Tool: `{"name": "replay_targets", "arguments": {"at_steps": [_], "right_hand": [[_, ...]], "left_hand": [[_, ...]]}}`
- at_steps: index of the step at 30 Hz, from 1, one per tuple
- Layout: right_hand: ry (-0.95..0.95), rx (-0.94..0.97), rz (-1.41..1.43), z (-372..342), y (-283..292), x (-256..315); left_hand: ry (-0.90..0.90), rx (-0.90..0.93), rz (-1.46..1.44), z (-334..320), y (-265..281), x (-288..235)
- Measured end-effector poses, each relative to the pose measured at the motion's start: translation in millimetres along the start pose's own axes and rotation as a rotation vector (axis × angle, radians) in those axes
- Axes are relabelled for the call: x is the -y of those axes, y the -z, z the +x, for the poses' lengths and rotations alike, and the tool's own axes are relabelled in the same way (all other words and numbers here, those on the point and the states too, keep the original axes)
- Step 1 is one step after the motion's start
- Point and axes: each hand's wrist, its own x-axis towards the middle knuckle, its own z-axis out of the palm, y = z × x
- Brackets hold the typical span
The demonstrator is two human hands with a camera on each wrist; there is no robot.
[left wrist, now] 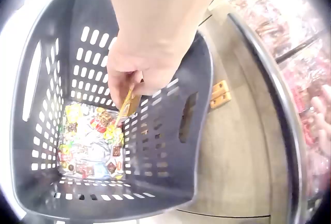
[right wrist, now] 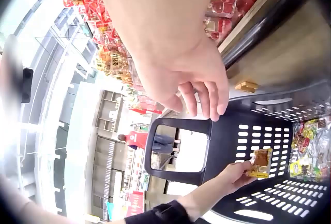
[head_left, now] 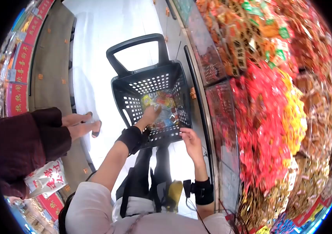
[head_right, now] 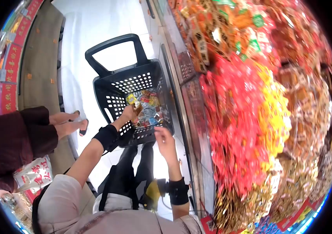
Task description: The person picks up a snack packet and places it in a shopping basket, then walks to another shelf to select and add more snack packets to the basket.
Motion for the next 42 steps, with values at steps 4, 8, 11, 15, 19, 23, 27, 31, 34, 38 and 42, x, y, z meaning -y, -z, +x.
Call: {"name": "replay_targets", "arguments": {"at_steps": [4,8,11,15,19,23,27,31,34,38,42], "right_hand": [[0.058,-0.044,-0.031,-5,6,3],[0.083,-0.057,-0.12,-4,10,15],[0.081,-0.082,0.072,4,4,21],[0.08,0.034,0.349,-22,-8,123],[0.17,0.14,0.474,-47,-18,191],[0.219,0.155,0.364,-69,-19,228],[0.248,0.153,0.41,-94,-13,257],[0.302,0.09,0.441,-116,-3,268],[0.358,0.062,0.493,-122,7,258],[0.355,-0.055,0.439,-136,18,244],[0.371,-0.045,0.504,-154,14,229]], "left_hand": [[-0.083,-0.071,-0.125,-57,47,-37],[-0.205,-0.114,-0.497,-115,74,-59],[-0.357,-0.046,-0.893,-162,106,-95],[-0.351,-0.066,-1.007,-233,163,-150],[-0.363,-0.082,-1.132,-274,196,-176],[-0.474,-0.078,-1.117,-299,215,-189],[-0.571,-0.08,-1.049,-312,221,-197],[-0.595,-0.062,-0.966,-325,229,-215],[-0.67,-0.036,-0.922,-330,225,-226],[-0.643,0.148,-1.033,-323,209,-239],[-0.66,0.193,-0.959,-316,201,-236]]}}
